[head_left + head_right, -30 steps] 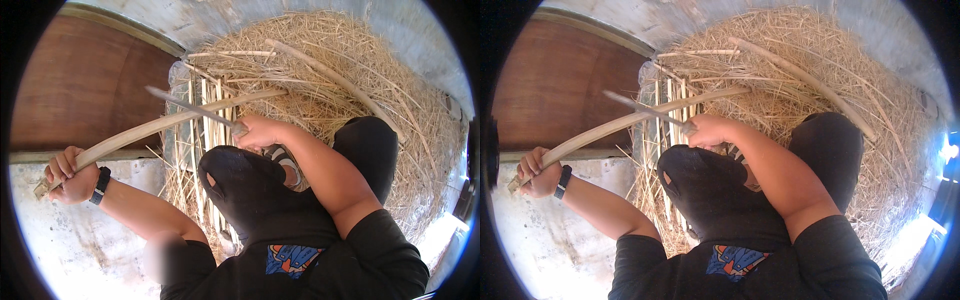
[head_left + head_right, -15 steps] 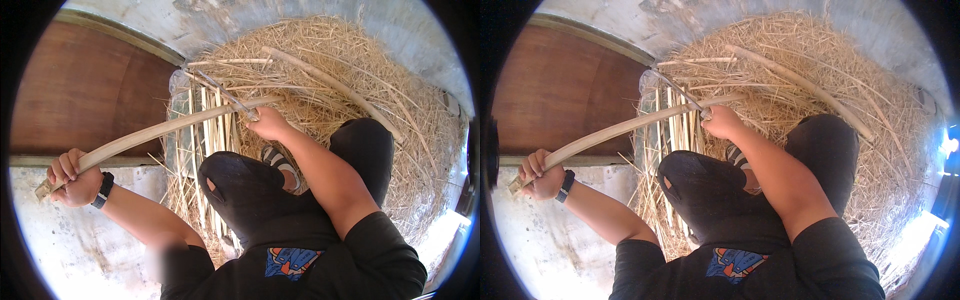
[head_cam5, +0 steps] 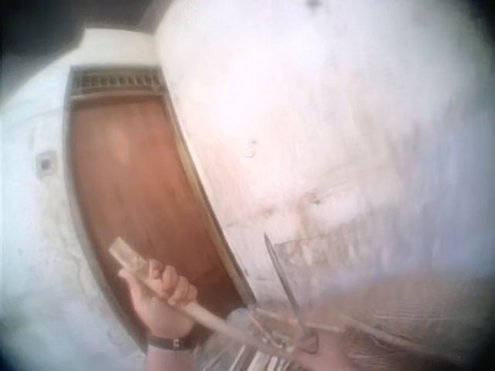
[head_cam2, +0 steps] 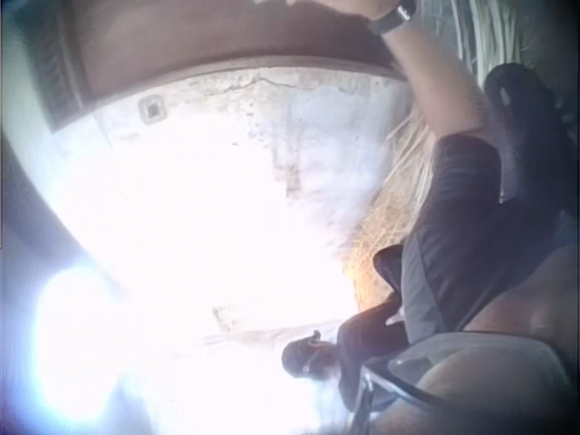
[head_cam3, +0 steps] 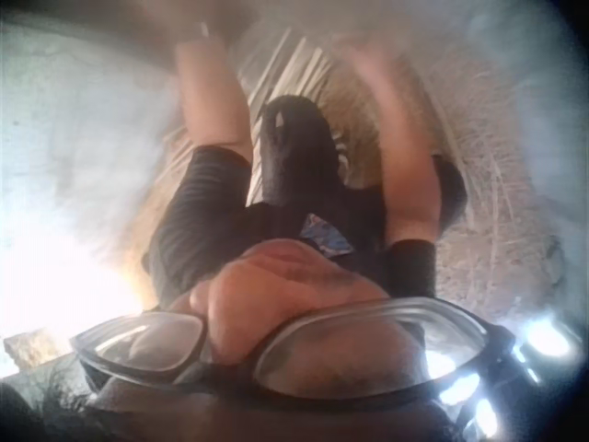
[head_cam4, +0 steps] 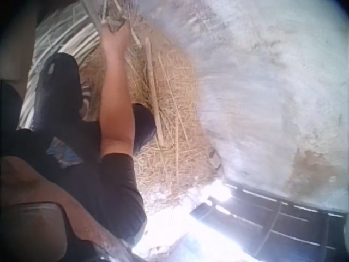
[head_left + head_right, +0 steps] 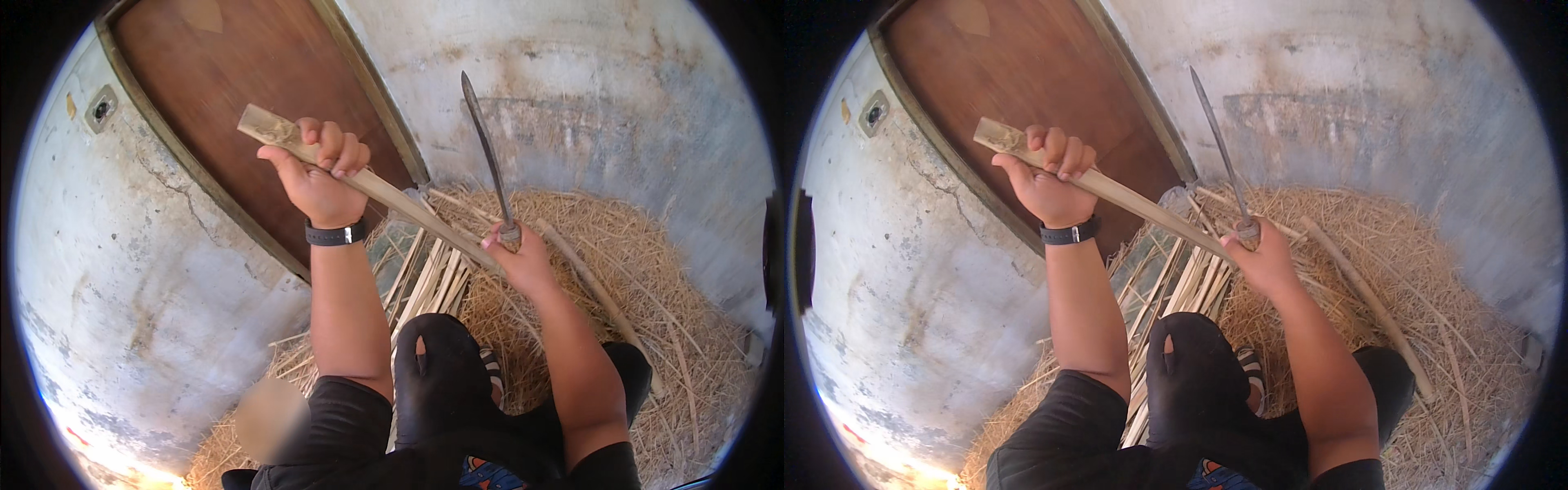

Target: The person sits on a straw-covered floor and uses a large knife to split long bamboo stalks into thin strips. They hold the stalk with one hand and repeatedly strike it with the knife to separate the fibers, then place the resulting strips into a pile.

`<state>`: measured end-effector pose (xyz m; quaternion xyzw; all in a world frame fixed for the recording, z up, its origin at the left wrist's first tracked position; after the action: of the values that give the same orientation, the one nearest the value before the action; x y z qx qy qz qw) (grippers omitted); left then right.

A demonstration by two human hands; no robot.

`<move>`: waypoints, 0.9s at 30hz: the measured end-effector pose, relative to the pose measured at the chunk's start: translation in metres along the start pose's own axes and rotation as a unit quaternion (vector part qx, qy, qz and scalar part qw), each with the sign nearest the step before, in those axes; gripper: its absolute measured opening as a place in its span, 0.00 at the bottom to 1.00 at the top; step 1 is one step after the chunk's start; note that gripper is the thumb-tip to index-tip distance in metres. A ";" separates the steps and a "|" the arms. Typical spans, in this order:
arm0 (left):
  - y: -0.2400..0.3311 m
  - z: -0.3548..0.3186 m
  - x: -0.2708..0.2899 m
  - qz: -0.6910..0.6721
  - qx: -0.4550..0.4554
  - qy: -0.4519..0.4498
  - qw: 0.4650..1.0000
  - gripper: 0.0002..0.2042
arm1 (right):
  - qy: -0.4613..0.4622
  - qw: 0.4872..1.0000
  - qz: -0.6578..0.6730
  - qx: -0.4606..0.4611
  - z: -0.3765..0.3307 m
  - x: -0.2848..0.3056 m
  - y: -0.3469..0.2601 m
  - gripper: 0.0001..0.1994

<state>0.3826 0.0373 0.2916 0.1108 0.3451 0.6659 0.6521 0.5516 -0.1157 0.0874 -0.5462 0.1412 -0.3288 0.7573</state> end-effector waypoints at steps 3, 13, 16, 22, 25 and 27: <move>-0.010 0.006 -0.025 0.001 -0.002 -0.008 1.000 0.28 | 0.015 0.998 0.029 0.050 0.004 -0.001 0.003 0.25; -0.028 0.010 -0.083 0.026 0.021 -0.057 0.998 0.30 | -0.053 0.996 -0.051 0.059 0.000 0.017 -0.013 0.19; -0.030 0.015 -0.088 0.046 0.001 -0.060 0.997 0.32 | -0.052 0.990 -0.080 0.101 0.003 0.021 -0.014 0.19; -0.021 0.024 -0.080 0.143 -0.056 0.131 0.979 0.37 | 0.040 0.986 -0.088 0.137 0.014 0.030 -0.019 0.18; -0.027 0.001 -0.055 0.193 -0.034 0.215 0.957 0.36 | 0.107 0.980 -0.125 0.116 0.015 0.040 -0.024 0.18; -0.036 -0.029 -0.038 0.237 0.001 0.207 0.949 0.34 | 0.156 0.973 -0.138 0.095 0.018 0.050 -0.032 0.17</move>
<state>0.3989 -0.0108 0.2597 0.0496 0.4373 0.8091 0.3895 0.5880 -0.1410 0.1302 -0.4280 0.1497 -0.5231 0.7217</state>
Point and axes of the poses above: each hand's wrist, its own z-axis towards the middle knuckle, its own x-axis out of the back of the hand, y = z × x, the point moved 3 cm from there along z, towards the middle knuckle, and after that the axes turned 8 degrees about x, right-handed, at the moved point
